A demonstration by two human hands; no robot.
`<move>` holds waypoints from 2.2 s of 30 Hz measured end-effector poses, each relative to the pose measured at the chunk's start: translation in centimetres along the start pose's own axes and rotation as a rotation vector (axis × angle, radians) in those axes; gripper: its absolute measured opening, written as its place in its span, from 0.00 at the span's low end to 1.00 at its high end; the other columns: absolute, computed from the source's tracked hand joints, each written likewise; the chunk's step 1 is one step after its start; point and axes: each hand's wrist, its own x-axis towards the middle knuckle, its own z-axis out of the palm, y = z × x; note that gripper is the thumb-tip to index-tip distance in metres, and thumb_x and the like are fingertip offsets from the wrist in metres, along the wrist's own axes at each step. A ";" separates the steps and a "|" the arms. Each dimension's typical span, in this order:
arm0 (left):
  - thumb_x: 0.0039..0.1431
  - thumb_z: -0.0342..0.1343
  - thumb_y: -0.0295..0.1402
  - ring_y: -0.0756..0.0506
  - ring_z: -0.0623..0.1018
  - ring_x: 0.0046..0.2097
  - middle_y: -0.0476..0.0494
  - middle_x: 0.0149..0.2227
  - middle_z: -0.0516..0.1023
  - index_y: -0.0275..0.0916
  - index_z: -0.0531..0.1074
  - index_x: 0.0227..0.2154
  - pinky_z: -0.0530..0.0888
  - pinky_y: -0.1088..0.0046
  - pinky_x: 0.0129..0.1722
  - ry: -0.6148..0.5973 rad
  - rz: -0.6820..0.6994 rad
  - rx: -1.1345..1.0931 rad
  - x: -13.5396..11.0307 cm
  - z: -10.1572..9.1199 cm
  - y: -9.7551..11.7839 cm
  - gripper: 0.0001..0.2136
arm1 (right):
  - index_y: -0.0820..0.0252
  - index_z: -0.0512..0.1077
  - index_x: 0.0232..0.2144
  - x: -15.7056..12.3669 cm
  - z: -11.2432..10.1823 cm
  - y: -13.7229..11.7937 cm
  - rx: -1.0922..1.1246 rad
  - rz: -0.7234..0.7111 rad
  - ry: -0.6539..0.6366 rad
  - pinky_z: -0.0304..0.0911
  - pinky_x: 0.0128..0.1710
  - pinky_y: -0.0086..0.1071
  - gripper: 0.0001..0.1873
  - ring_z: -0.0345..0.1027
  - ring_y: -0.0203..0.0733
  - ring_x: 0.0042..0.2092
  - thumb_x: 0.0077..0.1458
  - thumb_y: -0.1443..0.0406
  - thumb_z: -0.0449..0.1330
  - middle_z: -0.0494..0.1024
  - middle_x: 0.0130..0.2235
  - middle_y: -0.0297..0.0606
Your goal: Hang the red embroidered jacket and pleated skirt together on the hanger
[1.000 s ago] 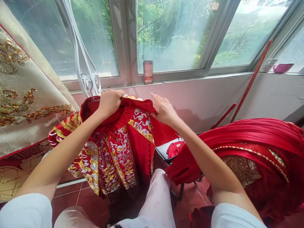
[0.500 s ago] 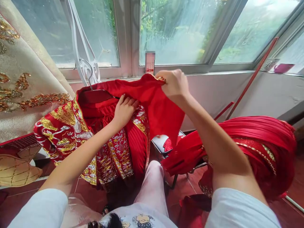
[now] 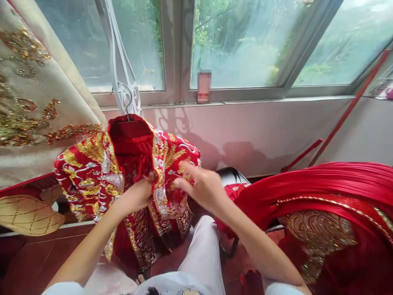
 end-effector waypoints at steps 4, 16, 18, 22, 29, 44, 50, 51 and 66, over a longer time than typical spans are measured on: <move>0.64 0.50 0.36 0.45 0.79 0.46 0.45 0.45 0.81 0.42 0.76 0.43 0.75 0.68 0.49 0.227 -0.029 -0.428 -6.9 -5.3 -3.5 0.11 | 0.58 0.67 0.58 5.8 -1.5 5.1 0.139 -0.193 0.244 0.57 0.61 0.49 0.35 0.61 0.55 0.62 0.51 0.51 0.63 0.69 0.60 0.48; 0.58 0.55 0.47 0.30 0.67 0.59 0.24 0.57 0.69 0.29 0.64 0.57 0.60 0.50 0.60 1.015 -0.931 0.267 -6.2 -0.6 -11.8 0.30 | 0.61 0.77 0.36 11.6 0.0 7.9 0.881 0.195 -0.447 0.72 0.34 0.36 0.27 0.77 0.50 0.35 0.38 0.48 0.70 0.82 0.35 0.42; 0.60 0.51 0.47 0.30 0.57 0.66 0.22 0.63 0.60 0.27 0.56 0.62 0.52 0.49 0.64 1.102 -0.944 0.292 -5.3 2.7 -10.0 0.34 | 0.62 0.77 0.34 12.6 -1.2 8.4 0.900 0.227 -0.521 0.72 0.35 0.38 0.31 0.77 0.52 0.34 0.31 0.46 0.72 0.82 0.33 0.44; 0.63 0.44 0.48 0.31 0.47 0.69 0.18 0.67 0.48 0.26 0.43 0.66 0.47 0.46 0.65 1.073 -0.831 0.173 -5.9 7.9 -7.5 0.37 | 0.62 0.74 0.48 10.4 -1.2 6.2 0.703 0.201 -0.153 0.70 0.46 0.49 0.35 0.74 0.58 0.46 0.40 0.49 0.68 0.80 0.45 0.48; 0.56 0.58 0.41 0.29 0.61 0.61 0.21 0.57 0.61 0.31 0.56 0.58 0.60 0.43 0.58 1.027 -0.710 0.312 -5.2 13.1 -4.1 0.31 | 0.61 0.58 0.59 0.2 9.1 -4.7 0.015 0.057 0.922 0.60 0.55 0.59 0.36 0.55 0.62 0.62 0.51 0.58 0.63 0.58 0.60 0.56; 0.53 0.46 0.21 0.42 0.78 0.32 0.41 0.29 0.76 0.35 0.69 0.38 0.74 0.69 0.33 0.754 -0.567 0.003 -2.1 3.9 -1.4 0.11 | 0.54 0.55 0.26 6.6 10.6 -8.1 0.531 0.101 0.560 0.50 0.21 0.28 0.05 0.55 0.36 0.18 0.50 0.69 0.45 0.60 0.17 0.26; 0.54 0.53 0.25 0.37 0.79 0.39 0.34 0.35 0.77 0.34 0.69 0.36 0.73 0.66 0.34 0.460 -0.814 0.089 0.5 6.1 -3.4 0.06 | 0.55 0.59 0.28 9.0 13.3 -6.1 0.404 0.174 0.402 0.51 0.23 0.31 0.05 0.60 0.39 0.21 0.49 0.68 0.45 0.66 0.19 0.31; 0.55 0.54 0.29 0.38 0.78 0.38 0.35 0.34 0.77 0.35 0.69 0.36 0.73 0.67 0.33 0.453 -0.808 0.074 -0.1 6.2 -3.3 0.05 | 0.56 0.61 0.28 8.3 13.0 -6.0 0.365 0.159 0.386 0.52 0.24 0.31 0.06 0.61 0.40 0.21 0.51 0.68 0.45 0.67 0.20 0.31; 0.65 0.39 0.48 0.36 0.78 0.39 0.36 0.32 0.78 0.36 0.73 0.42 0.72 0.61 0.43 0.479 -0.572 0.143 -1.3 -9.5 -10.5 0.23 | 0.63 0.75 0.33 15.1 1.0 0.7 0.406 -0.207 0.182 0.61 0.34 0.30 0.15 0.68 0.37 0.32 0.57 0.58 0.53 0.78 0.32 0.37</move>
